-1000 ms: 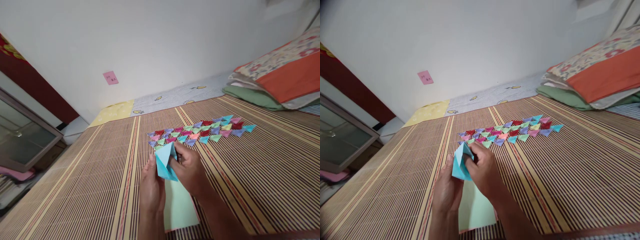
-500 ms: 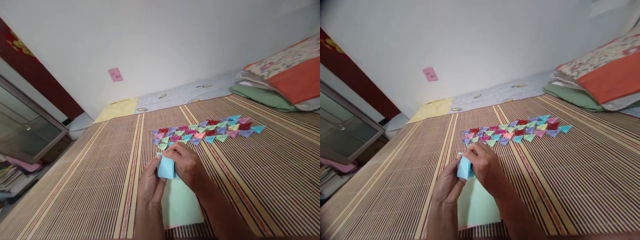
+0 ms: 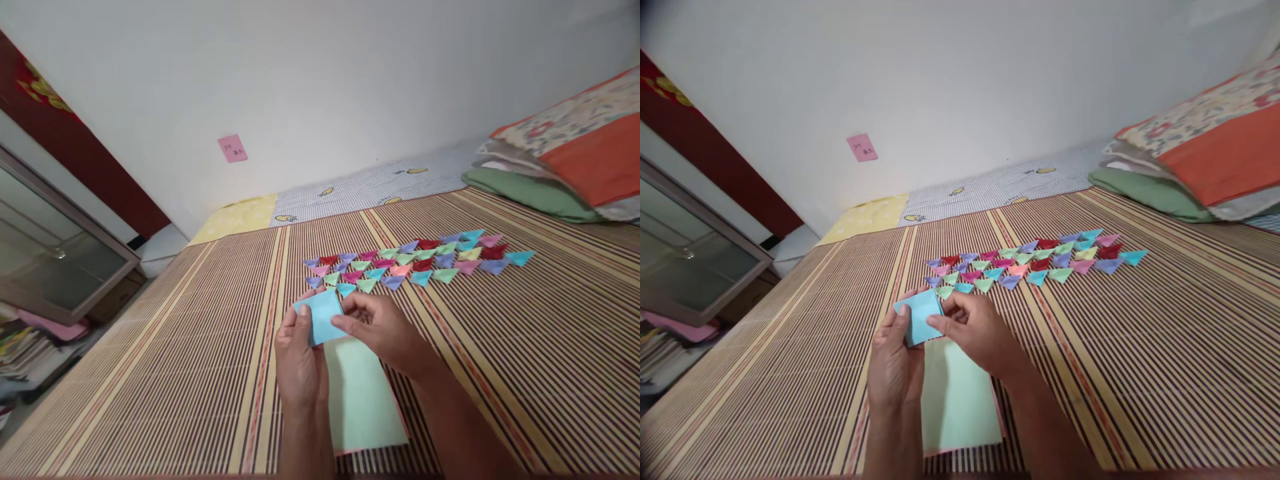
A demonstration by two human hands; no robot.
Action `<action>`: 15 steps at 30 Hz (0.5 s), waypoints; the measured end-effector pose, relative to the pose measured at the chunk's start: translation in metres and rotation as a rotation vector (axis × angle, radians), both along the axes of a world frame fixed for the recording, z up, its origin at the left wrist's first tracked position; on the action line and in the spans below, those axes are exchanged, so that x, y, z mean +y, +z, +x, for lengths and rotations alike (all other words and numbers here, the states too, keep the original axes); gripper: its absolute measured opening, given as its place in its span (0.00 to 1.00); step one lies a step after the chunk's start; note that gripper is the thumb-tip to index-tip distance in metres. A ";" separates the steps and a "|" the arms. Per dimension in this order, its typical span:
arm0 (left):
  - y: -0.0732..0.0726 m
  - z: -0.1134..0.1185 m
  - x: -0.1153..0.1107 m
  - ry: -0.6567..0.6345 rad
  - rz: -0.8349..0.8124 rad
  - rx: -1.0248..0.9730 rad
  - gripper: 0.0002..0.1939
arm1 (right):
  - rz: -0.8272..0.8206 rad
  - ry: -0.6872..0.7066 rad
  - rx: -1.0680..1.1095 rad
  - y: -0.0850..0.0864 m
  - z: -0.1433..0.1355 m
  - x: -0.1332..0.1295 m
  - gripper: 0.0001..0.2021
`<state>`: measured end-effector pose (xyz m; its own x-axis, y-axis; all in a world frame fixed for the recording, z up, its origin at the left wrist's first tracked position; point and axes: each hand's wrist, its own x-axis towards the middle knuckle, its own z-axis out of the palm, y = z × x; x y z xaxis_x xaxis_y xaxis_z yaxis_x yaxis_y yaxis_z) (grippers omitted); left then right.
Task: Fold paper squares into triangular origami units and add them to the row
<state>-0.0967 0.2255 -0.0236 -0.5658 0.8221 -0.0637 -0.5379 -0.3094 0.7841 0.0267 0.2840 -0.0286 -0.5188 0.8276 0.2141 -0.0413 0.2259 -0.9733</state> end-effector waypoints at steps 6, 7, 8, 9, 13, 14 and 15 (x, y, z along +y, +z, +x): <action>-0.006 0.000 0.000 -0.059 -0.048 0.103 0.16 | 0.118 -0.082 -0.026 0.001 0.000 -0.001 0.14; -0.007 0.000 0.001 -0.059 -0.053 0.130 0.16 | 0.125 -0.080 -0.021 0.001 0.000 -0.001 0.13; -0.008 0.000 0.001 -0.049 -0.052 0.147 0.17 | 0.122 -0.072 -0.016 0.001 0.001 -0.001 0.13; -0.008 0.001 0.002 -0.025 -0.049 0.151 0.17 | 0.110 -0.058 -0.016 0.001 0.000 -0.001 0.13; -0.007 0.003 0.003 0.096 -0.050 0.115 0.18 | 0.093 -0.028 -0.048 -0.001 -0.003 -0.003 0.13; -0.006 0.003 0.004 0.113 -0.053 0.108 0.18 | 0.104 -0.036 -0.052 -0.001 -0.004 -0.004 0.14; -0.006 0.003 0.004 0.123 -0.056 0.101 0.19 | 0.115 -0.046 -0.052 -0.001 -0.004 -0.004 0.14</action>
<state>-0.0939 0.2291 -0.0292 -0.6678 0.7430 -0.0453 -0.4159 -0.3220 0.8505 0.0228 0.2799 -0.0298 -0.4938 0.8224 0.2827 0.0213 0.3365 -0.9415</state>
